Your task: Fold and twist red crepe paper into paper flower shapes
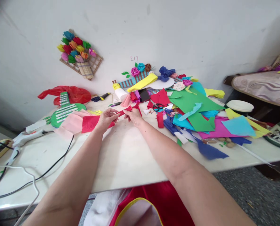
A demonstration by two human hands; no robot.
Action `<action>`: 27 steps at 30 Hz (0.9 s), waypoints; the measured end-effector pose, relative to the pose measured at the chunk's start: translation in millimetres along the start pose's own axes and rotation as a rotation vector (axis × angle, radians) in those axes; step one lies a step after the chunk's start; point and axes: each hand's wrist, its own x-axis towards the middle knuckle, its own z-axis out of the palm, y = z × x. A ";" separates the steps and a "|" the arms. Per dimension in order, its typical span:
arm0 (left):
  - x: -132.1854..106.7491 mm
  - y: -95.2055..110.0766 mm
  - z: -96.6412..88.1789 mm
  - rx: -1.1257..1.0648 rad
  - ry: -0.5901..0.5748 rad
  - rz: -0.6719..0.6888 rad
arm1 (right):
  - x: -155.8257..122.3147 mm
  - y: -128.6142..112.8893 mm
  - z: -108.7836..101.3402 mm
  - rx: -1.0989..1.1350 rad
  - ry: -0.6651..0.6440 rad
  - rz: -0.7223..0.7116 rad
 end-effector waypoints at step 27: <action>-2.9 4.3 2.6 -0.081 0.014 -0.116 | -0.8 -2.6 2.4 0.041 -0.066 0.035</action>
